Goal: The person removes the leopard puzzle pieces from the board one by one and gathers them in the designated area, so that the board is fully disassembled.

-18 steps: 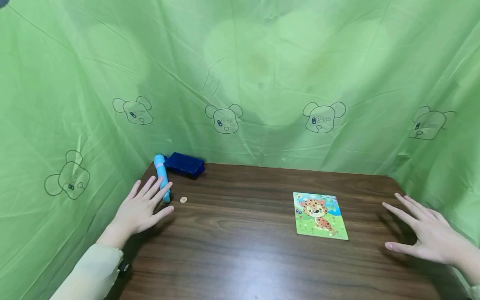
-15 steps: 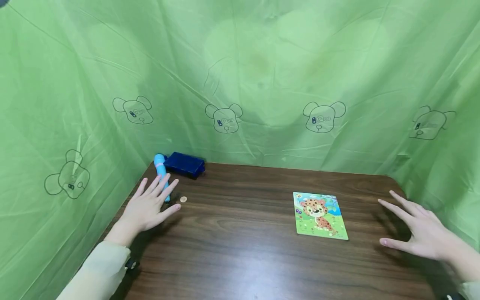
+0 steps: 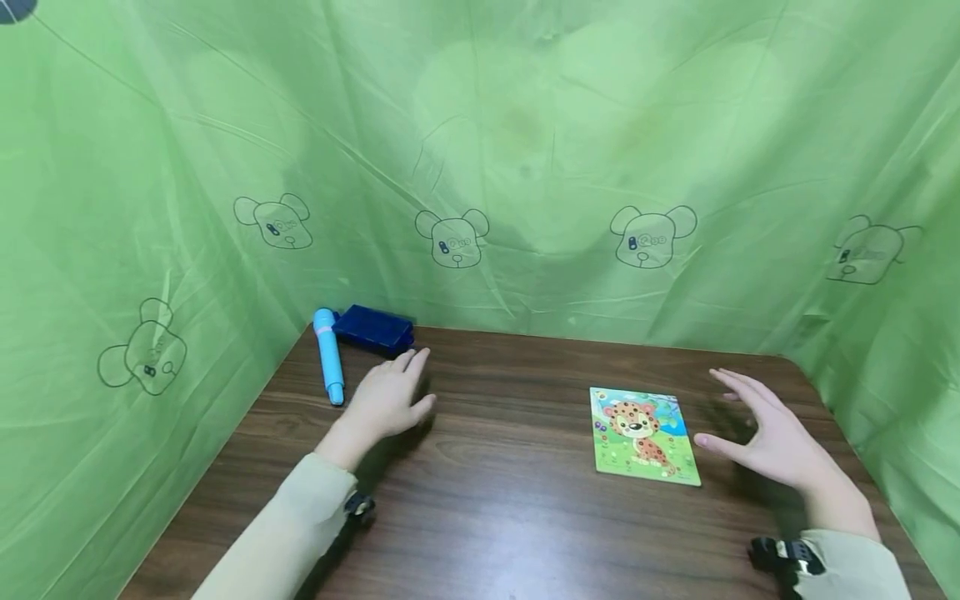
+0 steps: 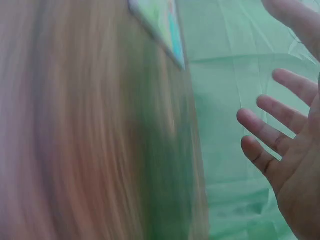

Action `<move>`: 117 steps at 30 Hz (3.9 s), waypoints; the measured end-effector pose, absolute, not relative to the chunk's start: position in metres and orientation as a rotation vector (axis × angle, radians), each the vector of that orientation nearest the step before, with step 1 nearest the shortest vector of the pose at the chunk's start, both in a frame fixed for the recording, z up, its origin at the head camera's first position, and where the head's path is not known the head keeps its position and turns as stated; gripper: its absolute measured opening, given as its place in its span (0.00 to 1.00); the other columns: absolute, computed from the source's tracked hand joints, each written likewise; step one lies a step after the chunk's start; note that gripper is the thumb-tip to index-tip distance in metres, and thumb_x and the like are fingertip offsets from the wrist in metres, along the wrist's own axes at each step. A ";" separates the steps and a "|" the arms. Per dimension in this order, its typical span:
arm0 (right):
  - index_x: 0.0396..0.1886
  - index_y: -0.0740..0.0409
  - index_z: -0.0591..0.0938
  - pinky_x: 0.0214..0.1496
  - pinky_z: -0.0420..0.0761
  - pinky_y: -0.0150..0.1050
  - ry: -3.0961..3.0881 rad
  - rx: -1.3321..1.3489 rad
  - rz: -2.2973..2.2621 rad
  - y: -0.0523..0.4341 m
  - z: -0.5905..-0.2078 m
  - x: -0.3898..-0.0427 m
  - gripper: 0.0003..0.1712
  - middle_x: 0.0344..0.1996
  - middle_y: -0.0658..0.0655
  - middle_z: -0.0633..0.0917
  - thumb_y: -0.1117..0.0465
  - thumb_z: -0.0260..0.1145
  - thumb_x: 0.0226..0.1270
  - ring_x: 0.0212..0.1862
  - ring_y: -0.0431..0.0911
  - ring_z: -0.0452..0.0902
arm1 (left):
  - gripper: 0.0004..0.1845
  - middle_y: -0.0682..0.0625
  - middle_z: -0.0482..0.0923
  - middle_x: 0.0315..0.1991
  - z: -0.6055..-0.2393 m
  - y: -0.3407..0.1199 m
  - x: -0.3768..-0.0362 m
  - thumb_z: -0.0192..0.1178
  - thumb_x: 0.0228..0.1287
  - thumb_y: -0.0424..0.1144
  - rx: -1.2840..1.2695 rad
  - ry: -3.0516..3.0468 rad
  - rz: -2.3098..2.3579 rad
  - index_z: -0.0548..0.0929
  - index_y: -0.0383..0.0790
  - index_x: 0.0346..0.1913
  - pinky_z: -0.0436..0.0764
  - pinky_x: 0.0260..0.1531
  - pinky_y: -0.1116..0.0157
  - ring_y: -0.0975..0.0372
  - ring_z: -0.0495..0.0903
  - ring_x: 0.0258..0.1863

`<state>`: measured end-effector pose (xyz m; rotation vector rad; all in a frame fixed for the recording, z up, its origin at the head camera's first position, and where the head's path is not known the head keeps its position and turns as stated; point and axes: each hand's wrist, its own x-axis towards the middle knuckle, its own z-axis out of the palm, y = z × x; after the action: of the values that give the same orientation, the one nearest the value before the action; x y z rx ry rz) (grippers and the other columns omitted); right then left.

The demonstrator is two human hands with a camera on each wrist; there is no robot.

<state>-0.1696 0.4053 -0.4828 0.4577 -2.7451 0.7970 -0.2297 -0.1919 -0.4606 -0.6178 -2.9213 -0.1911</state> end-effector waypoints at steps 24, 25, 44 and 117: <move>0.85 0.65 0.62 0.41 0.81 0.35 -2.974 0.259 1.192 0.375 -0.518 -0.189 0.61 0.71 0.73 0.68 0.49 0.87 0.61 0.48 0.49 0.81 | 0.38 0.43 0.82 0.61 -0.498 -0.007 -0.265 0.69 0.71 0.46 -0.556 -2.783 -1.319 0.68 0.36 0.78 0.84 0.53 0.59 0.52 0.87 0.50; 0.85 0.64 0.63 0.41 0.81 0.35 -2.977 0.255 1.202 0.374 -0.519 -0.189 0.62 0.70 0.72 0.67 0.49 0.88 0.60 0.47 0.49 0.80 | 0.38 0.43 0.82 0.61 -0.500 -0.001 -0.264 0.69 0.70 0.45 -0.560 -2.778 -1.334 0.69 0.36 0.78 0.84 0.51 0.60 0.53 0.87 0.49; 0.81 0.67 0.70 0.38 0.74 0.32 -2.952 0.417 1.251 0.378 -0.524 -0.194 0.53 0.72 0.68 0.65 0.56 0.87 0.61 0.42 0.42 0.72 | 0.30 0.55 0.82 0.54 -0.514 0.073 -0.250 0.71 0.69 0.49 -0.701 -2.900 -1.120 0.80 0.43 0.70 0.75 0.59 0.66 0.61 0.76 0.56; 0.90 0.56 0.53 0.53 0.69 0.42 -3.186 0.559 1.095 0.380 -0.511 -0.185 0.75 0.59 0.55 0.74 0.44 0.90 0.52 0.51 0.43 0.65 | 0.28 0.55 0.71 0.54 -0.528 0.080 -0.254 0.75 0.63 0.55 -0.654 -3.037 -1.096 0.80 0.46 0.61 0.68 0.65 0.61 0.62 0.68 0.55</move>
<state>-0.1854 0.3803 -0.5105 0.5593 -3.1857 1.0950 -0.2541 0.0801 -0.5284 -0.6538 -3.0369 -1.0964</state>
